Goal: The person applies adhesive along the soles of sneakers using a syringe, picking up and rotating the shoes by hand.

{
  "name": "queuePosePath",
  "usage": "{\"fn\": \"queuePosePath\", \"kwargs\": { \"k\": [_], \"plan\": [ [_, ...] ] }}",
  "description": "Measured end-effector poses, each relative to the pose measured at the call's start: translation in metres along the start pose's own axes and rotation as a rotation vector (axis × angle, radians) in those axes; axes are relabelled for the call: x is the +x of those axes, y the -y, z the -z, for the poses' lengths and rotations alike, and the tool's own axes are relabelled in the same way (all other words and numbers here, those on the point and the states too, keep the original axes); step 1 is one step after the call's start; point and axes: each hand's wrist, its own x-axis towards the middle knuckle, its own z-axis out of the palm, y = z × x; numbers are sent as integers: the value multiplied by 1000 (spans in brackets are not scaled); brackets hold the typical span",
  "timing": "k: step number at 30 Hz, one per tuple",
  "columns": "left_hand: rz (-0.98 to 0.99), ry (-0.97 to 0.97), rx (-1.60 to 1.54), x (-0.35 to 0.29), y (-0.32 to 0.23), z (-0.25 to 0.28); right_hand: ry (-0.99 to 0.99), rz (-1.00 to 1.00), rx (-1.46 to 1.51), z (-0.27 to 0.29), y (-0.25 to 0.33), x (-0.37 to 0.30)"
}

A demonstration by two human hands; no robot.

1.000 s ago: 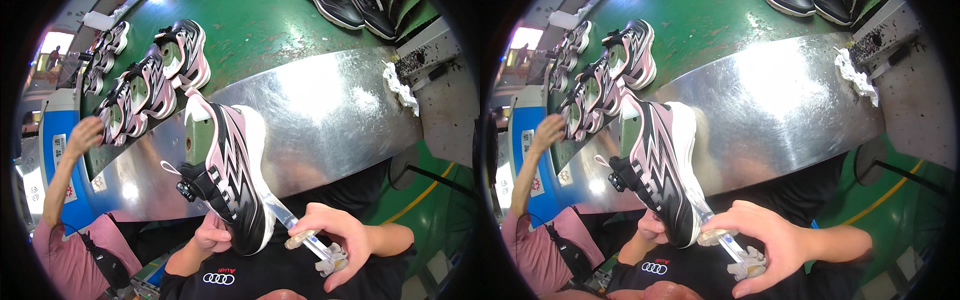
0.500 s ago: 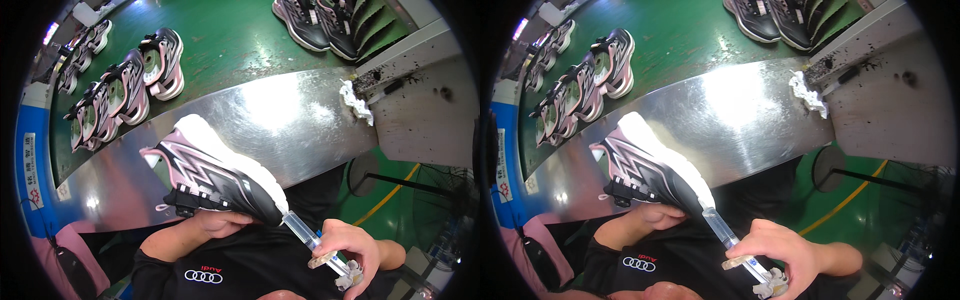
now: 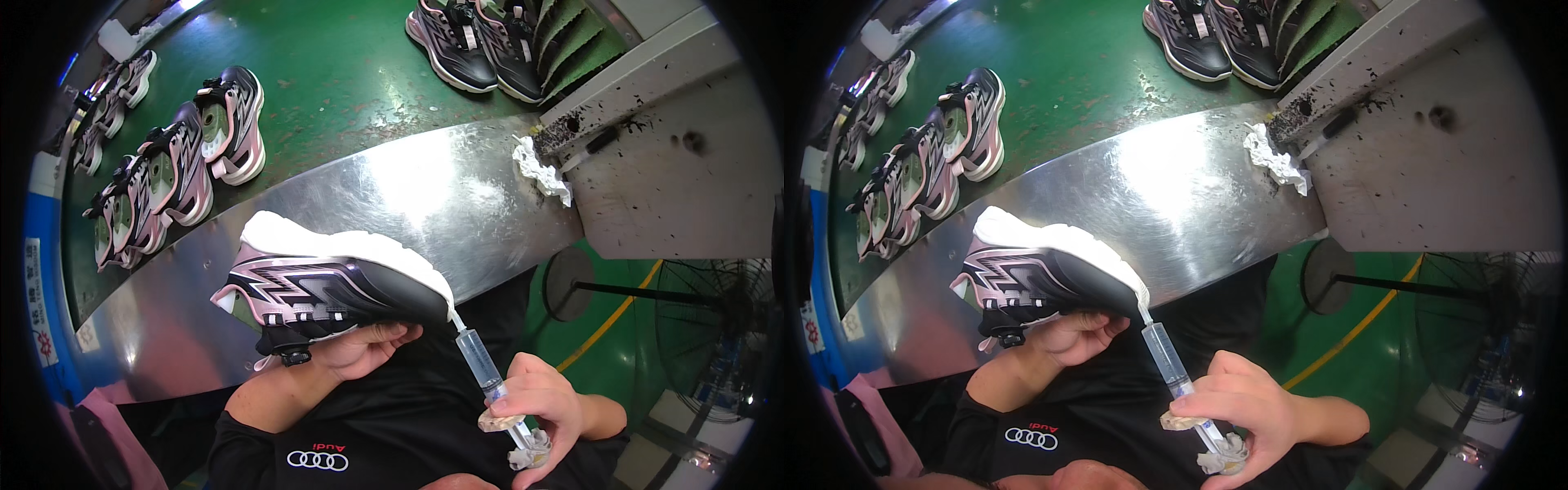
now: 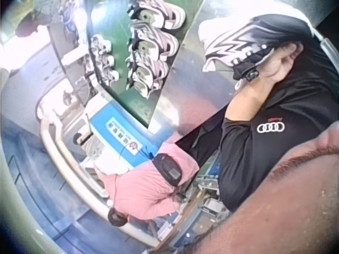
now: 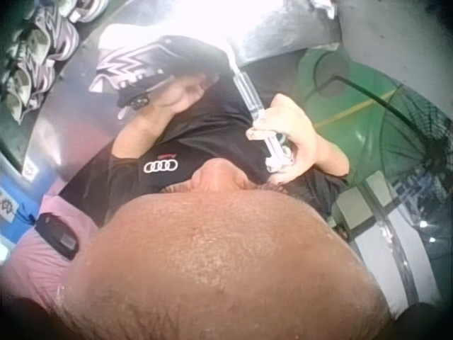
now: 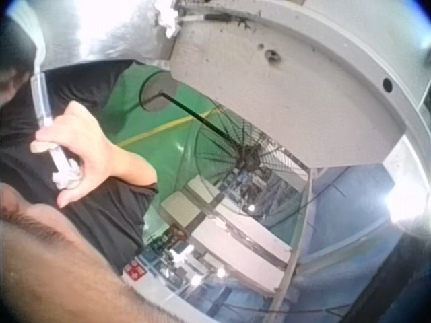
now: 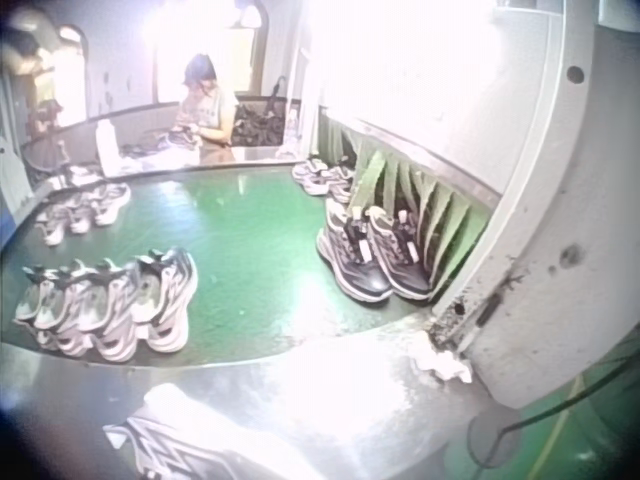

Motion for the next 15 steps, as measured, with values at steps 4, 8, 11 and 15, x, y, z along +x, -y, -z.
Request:
{"fn": "queuePosePath", "kwargs": {
  "k": [4,8,11,15],
  "plan": [
    [-4,-5,-25,7,0,-1,-23,-23,-66,-10,-5,-5],
    [-55,-35,-8,12,-2,-11,-5,-19,-214,-17,-8,-3],
    [-63,-35,-24,12,-3,-14,-40,19,-311,-23,-12,0],
    [-48,-80,-39,9,-3,-10,-83,55,-426,-33,-18,-1]
  ]
}}
